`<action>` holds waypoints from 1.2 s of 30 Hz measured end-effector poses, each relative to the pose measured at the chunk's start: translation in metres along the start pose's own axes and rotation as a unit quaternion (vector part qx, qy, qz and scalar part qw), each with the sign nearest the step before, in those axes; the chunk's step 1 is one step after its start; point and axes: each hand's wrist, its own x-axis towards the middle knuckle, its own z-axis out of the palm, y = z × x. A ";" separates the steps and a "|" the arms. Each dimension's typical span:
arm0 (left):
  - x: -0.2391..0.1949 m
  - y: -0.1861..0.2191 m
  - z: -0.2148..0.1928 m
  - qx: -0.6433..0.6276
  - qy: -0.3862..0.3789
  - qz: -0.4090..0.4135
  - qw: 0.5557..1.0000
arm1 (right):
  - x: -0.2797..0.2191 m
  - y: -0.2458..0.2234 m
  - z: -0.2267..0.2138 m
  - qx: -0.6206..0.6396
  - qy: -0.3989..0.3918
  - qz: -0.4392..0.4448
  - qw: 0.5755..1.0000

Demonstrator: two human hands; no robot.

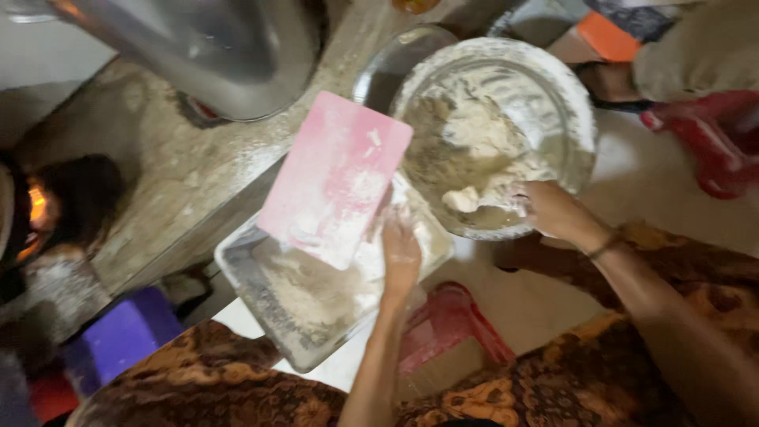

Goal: The person kneads dough in a metal bowl, repeatedly scooping portions and rolling them on a pink cutting board dusted with flour. The person uses both hands to shape and flatten the dough pieces.

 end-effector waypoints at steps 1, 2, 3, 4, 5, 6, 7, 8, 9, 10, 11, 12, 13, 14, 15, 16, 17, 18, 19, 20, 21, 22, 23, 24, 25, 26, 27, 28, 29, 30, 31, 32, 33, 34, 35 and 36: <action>0.027 0.017 -0.028 -0.256 -0.090 -0.226 0.936 | -0.012 -0.039 -0.030 0.025 0.023 0.035 0.999; 0.053 0.036 -0.055 -0.483 -0.163 -0.421 0.750 | -0.034 -0.079 -0.062 0.050 0.046 0.071 0.995; 0.063 0.041 -0.048 -0.477 -0.157 -0.424 0.753 | -0.031 -0.075 -0.061 0.052 0.046 0.062 0.996; 0.070 0.048 -0.042 -0.665 -0.123 -0.495 0.545 | -0.031 -0.071 -0.059 0.056 0.048 0.038 0.997; 0.078 0.056 -0.034 -0.796 -0.077 -0.524 0.292 | -0.032 -0.066 -0.057 0.060 0.051 0.013 0.997; 0.086 0.056 -0.042 -0.796 -0.080 -0.523 0.295 | -0.030 -0.063 -0.055 0.063 0.054 0.014 0.996; 0.093 0.055 -0.050 -0.775 -0.083 -0.582 0.232 | -0.027 -0.058 -0.053 0.031 0.080 -0.036 0.996; 0.099 0.058 -0.058 -0.746 -0.087 -0.639 0.164 | -0.028 -0.053 -0.050 -0.001 0.104 -0.083 0.991; 0.098 0.057 -0.053 -0.745 -0.091 -0.640 0.165 | -0.027 -0.050 -0.050 0.001 0.106 -0.079 0.991; 0.095 0.055 -0.048 -0.757 -0.070 -0.636 0.132 | -0.025 -0.048 -0.049 0.004 0.117 -0.075 0.990; 0.093 0.053 -0.043 -0.768 -0.049 -0.631 0.099 | -0.024 -0.046 -0.048 0.006 0.129 -0.070 0.989; 0.096 0.051 -0.048 -0.766 -0.047 -0.634 0.099 | -0.028 -0.045 -0.053 0.008 0.126 -0.071 0.989; 0.100 0.047 -0.053 -0.762 -0.004 -0.644 0.064 | -0.031 -0.044 -0.059 -0.003 0.183 -0.100 0.978; 0.106 0.042 -0.057 -0.758 0.041 -0.650 0.030 | -0.032 -0.044 -0.066 -0.015 0.242 -0.131 0.961; 0.109 0.041 -0.071 -0.758 0.045 -0.650 0.032 | -0.032 -0.050 -0.068 -0.013 0.241 -0.135 0.961; 0.111 0.041 -0.086 -0.767 0.024 -0.636 0.085 | -0.034 -0.055 -0.069 -0.002 0.223 -0.131 0.966; 0.112 0.042 -0.100 -0.772 0.003 -0.620 0.138 | -0.037 -0.060 -0.069 0.009 0.205 -0.128 0.970; 0.112 0.042 -0.085 -0.770 0.002 -0.623 0.138 | -0.031 -0.056 -0.066 0.012 0.203 -0.126 0.971; 0.112 0.041 -0.071 -0.774 0.092 -0.614 0.123 | -0.025 -0.053 -0.064 0.014 0.187 -0.132 0.973; 0.116 0.040 -0.054 -0.775 0.184 -0.595 0.106 | -0.017 -0.048 -0.064 0.012 0.174 -0.141 0.974; 0.111 0.033 -0.071 -0.776 0.185 -0.594 0.105 | -0.015 -0.040 -0.053 0.011 0.175 -0.142 0.974; 0.108 0.026 -0.088 -0.757 0.126 -0.615 0.181 | -0.011 -0.032 -0.046 -0.041 0.154 -0.090 0.983; 0.104 0.018 -0.105 -0.731 0.066 -0.629 0.255 | -0.007 -0.024 -0.038 -0.094 0.133 -0.038 0.986; 0.090 0.011 -0.092 -0.730 0.068 -0.632 0.252 | -0.005 -0.025 -0.026 -0.095 0.129 -0.039 0.986; 0.076 0.004 -0.079 -0.721 0.107 -0.633 0.261 | -0.003 -0.025 -0.013 -0.101 0.061 0.058 0.991; 0.065 -0.004 -0.065 -0.714 0.147 -0.630 0.270 | 0.002 -0.026 -0.004 -0.109 -0.002 0.154 0.982; 0.062 -0.010 -0.062 -0.714 0.152 -0.629 0.266 | 0.008 -0.018 0.010 -0.114 -0.002 0.151 0.982; 0.057 -0.017 -0.061 -0.678 0.136 -0.674 0.259 | 0.016 -0.012 0.026 -0.104 0.025 0.094 0.990; 0.051 -0.025 -0.059 -0.639 0.120 -0.717 0.251 | 0.023 -0.006 0.041 -0.093 0.052 0.037 0.994; 0.042 -0.029 -0.053 -0.637 0.128 -0.719 0.246 | 0.023 -0.028 0.039 -0.097 0.047 0.030 0.994; 0.032 -0.034 -0.047 -0.621 0.128 -0.733 0.248 | 0.022 -0.050 0.038 -0.015 0.054 0.007 0.998; 0.025 -0.037 -0.040 -0.606 0.125 -0.745 0.249 | 0.021 -0.071 0.034 0.067 0.062 -0.013 0.996; 0.032 -0.031 -0.051 -0.606 0.131 -0.745 0.244 | 0.021 -0.103 0.027 0.062 0.059 -0.018 0.996; 0.038 -0.023 -0.062 -0.603 0.136 -0.744 0.253 | 0.019 -0.135 0.021 0.078 0.083 -0.022 0.993; 0.044 -0.014 -0.074 -0.599 0.140 -0.744 0.262 | 0.016 -0.165 0.014 0.094 0.107 -0.026 0.989; 0.033 -0.010 -0.063 -0.600 0.142 -0.744 0.258 | 0.026 -0.155 0.034 0.090 0.105 -0.027 0.990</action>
